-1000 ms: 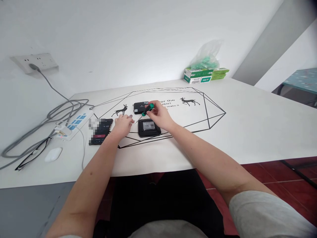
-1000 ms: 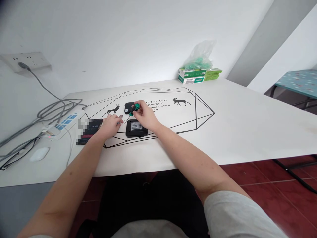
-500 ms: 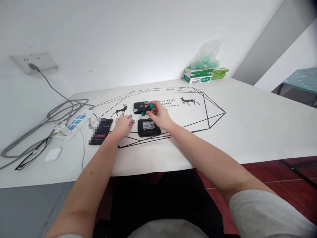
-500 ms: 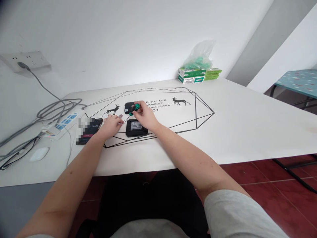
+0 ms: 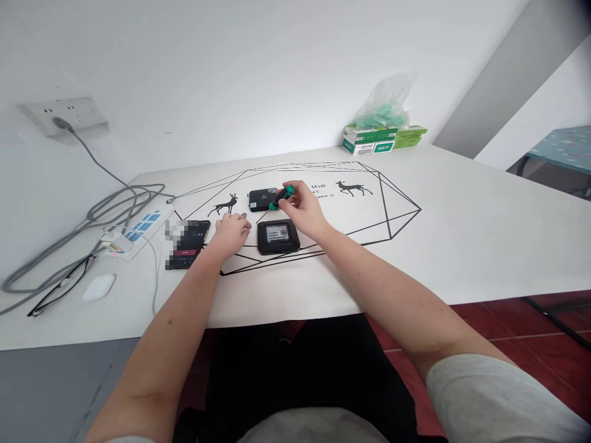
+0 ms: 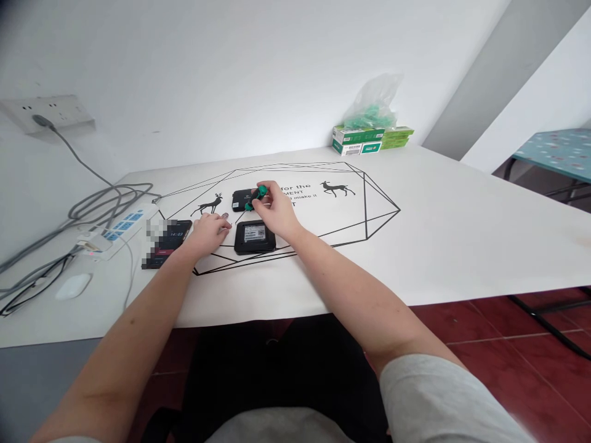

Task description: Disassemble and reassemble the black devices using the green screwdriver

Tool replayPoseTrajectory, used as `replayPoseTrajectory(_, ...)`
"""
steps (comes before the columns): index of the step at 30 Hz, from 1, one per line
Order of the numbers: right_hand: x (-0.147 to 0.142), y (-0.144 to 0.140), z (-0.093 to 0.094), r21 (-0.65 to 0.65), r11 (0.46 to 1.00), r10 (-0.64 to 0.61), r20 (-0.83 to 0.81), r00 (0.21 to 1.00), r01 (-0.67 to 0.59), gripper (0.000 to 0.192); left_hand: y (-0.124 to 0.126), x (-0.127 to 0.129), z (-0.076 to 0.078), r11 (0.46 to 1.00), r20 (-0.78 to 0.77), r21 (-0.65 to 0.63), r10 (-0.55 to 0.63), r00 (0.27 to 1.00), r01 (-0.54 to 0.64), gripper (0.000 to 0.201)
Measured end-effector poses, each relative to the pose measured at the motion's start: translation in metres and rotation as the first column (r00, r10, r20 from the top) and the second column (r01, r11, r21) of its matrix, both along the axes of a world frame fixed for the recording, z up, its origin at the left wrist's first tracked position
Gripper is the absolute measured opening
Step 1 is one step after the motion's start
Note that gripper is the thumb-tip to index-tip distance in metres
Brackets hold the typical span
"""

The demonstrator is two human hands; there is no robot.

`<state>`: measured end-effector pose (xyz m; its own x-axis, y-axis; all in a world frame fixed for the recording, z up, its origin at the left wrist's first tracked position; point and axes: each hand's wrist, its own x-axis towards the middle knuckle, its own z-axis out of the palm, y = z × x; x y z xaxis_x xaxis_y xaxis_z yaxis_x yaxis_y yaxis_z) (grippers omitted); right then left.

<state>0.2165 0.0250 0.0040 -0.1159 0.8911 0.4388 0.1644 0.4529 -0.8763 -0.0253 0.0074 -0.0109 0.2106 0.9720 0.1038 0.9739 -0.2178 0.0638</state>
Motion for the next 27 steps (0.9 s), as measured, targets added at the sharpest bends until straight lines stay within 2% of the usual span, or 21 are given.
replayPoseTrajectory(3,0.006,0.004,0.005,-0.025,0.998,-0.05,-0.022,0.999,0.05,0.043,0.001,-0.002,-0.002,0.999,0.043,0.019,-0.027,0.999,0.026,0.031)
replayPoseTrajectory(11,0.011,0.009,0.004,-0.034,0.996,-0.087,-0.02,0.996,0.086,0.044,0.003,-0.004,-0.008,0.974,0.191,0.07,-0.225,0.955,0.216,0.036)
replayPoseTrajectory(14,0.01,0.01,0.001,-0.023,0.996,-0.086,-0.021,0.996,0.085,0.045,0.003,-0.003,-0.008,0.967,0.21,0.083,-0.255,0.944,0.243,0.035)
replayPoseTrajectory(21,0.007,0.016,-0.007,0.055,0.997,-0.044,-0.15,0.988,0.053,0.045,0.003,-0.005,-0.01,0.948,0.247,0.098,-0.318,0.915,0.303,0.034)
replayPoseTrajectory(27,0.009,0.018,-0.007,0.064,0.996,-0.042,-0.189,0.981,0.055,0.046,0.001,-0.004,-0.009,0.947,0.265,0.095,-0.323,0.909,0.308,0.036)
